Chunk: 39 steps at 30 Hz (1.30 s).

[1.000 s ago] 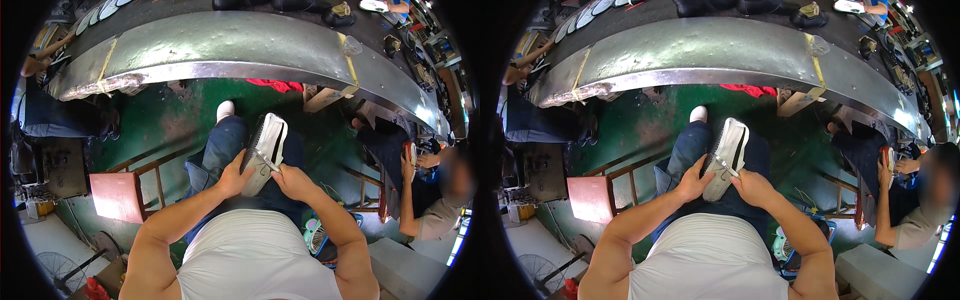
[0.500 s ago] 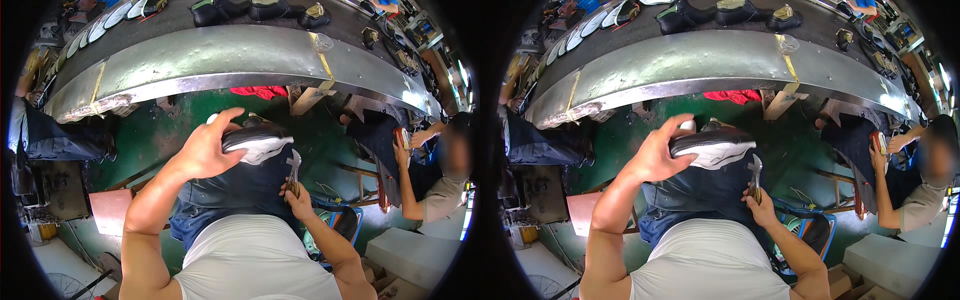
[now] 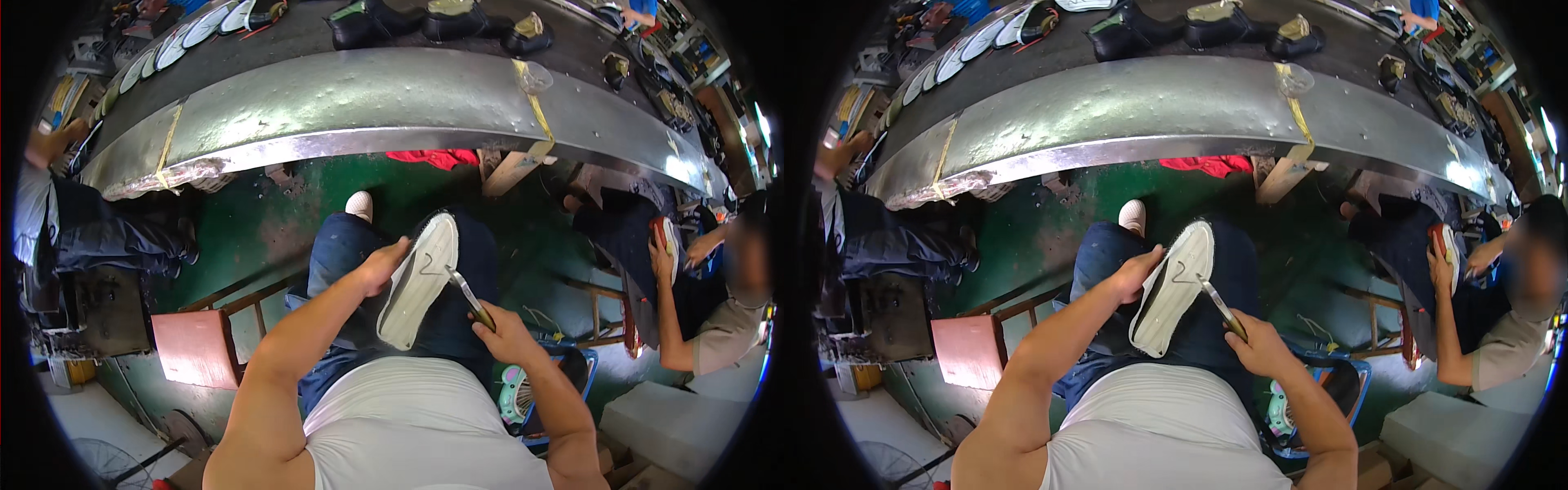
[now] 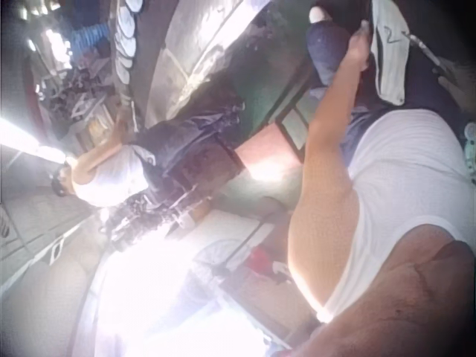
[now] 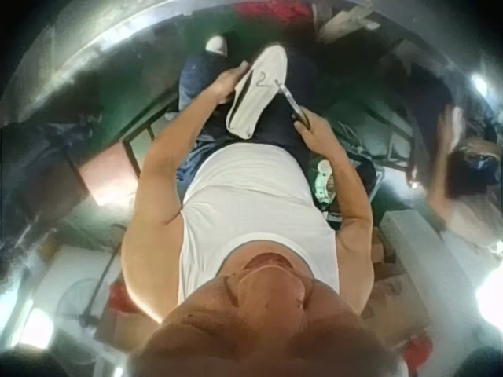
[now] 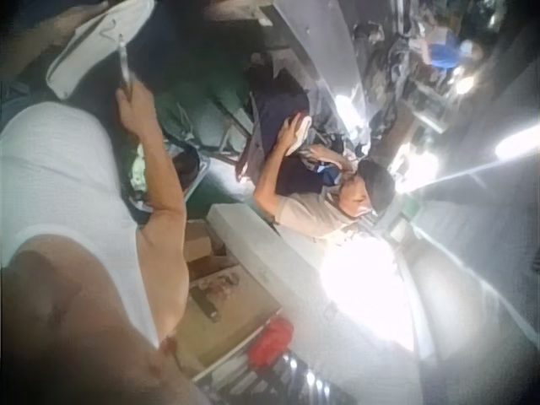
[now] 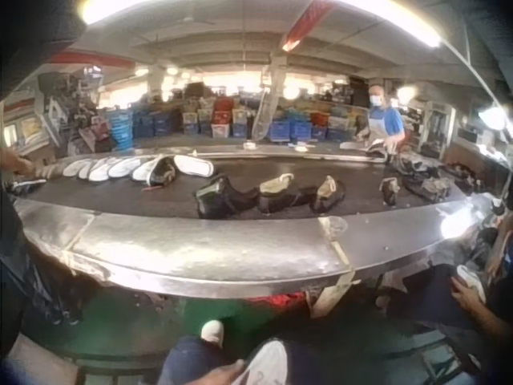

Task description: Using pincers to pull and secure the shoe upper onto the last on an assembly line.

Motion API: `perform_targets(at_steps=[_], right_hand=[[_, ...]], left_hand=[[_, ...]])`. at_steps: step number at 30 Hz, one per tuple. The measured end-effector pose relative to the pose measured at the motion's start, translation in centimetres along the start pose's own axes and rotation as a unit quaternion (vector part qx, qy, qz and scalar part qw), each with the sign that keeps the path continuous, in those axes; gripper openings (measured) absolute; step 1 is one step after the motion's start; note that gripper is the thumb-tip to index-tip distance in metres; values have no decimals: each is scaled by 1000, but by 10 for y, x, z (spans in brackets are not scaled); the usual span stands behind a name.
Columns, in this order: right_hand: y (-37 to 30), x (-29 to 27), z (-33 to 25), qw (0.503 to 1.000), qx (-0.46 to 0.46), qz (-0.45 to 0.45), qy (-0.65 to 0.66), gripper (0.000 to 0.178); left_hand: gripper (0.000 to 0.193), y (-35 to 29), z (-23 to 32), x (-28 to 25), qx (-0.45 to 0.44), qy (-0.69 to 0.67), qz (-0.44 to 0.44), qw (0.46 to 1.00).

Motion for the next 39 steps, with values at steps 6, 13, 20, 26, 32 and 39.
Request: perform_targets(at_steps=[6, 13, 20, 26, 32, 39], right_hand=[[30, -8, -29, 968, -171, -38, -182, 50], [74, -28, -115, 906, 95, -279, -303, 31], [88, -1, -55, 954, -46, -168, -244, 23], [67, 53, -14, 999, 44, -4, -25, 26], [70, 47, -7, 997, 36, -61, -9, 27], [68, 58, 4, 931, 165, -122, 302, 24]], left_hand=[[58, -31, -10, 20, 81, 45, 45, 995], [59, -32, -16, 21, 161, 146, 110, 970], [61, -52, -13, 11, 145, 69, 122, 979], [80, -64, 22, 23, 126, 23, 72, 989], [84, -52, 29, 18, 65, 4, 24, 998], [76, -45, 31, 34, 58, -22, 21, 998]])
Point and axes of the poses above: each hand's wrist, its own y-axis towards the middle knuckle, its own x-axis out of the palm, z = x × y, the point moved 3 cm from there along y, towards the middle knuckle
